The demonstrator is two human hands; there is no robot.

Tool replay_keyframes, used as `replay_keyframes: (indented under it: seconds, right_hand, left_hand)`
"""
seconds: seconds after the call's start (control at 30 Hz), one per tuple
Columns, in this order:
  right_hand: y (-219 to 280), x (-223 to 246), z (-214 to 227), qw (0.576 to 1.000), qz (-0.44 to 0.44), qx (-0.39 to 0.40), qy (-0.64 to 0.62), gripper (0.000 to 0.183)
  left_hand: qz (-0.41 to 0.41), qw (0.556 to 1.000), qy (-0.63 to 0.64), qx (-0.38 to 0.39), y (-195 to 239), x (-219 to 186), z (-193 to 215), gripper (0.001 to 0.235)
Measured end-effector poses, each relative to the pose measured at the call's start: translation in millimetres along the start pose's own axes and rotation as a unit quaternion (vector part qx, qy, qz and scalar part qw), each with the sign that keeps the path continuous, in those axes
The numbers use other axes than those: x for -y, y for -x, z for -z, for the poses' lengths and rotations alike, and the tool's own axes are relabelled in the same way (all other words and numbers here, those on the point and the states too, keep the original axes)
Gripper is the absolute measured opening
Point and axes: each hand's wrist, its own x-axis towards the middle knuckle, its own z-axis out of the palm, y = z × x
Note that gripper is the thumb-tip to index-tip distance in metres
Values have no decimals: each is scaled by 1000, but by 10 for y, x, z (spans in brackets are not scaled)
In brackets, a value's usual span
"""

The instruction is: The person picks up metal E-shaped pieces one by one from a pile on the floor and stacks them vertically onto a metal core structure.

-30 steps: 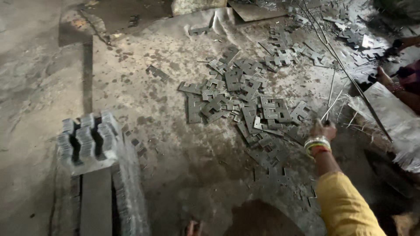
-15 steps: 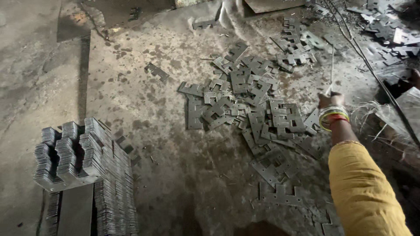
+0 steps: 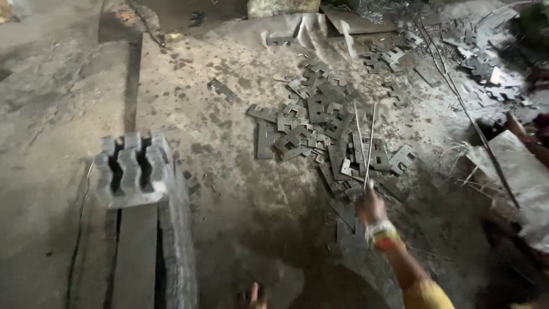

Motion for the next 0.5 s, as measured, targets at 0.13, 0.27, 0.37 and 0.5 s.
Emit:
replay_keyframes:
  seconds: [0.13, 0.27, 0.37, 0.5]
  right_hand:
    - [1276, -303, 395, 900, 169, -54, 398, 69]
    - [2141, -156, 580, 912, 89, -8, 400, 65]
    - [2610, 335, 658, 893, -12, 24, 450, 76]
    - [2977, 719, 516, 874, 141, -104, 452, 66]
  left_hand:
    - [-16, 1000, 6, -24, 578, -256, 36, 92]
    - [-8, 997, 7, -78, 1168, -366, 201, 92]
    - [-6, 990, 45, -135, 1451, -407, 329, 87]
    - [-18, 985, 52, -162, 1647, -465, 346, 87]
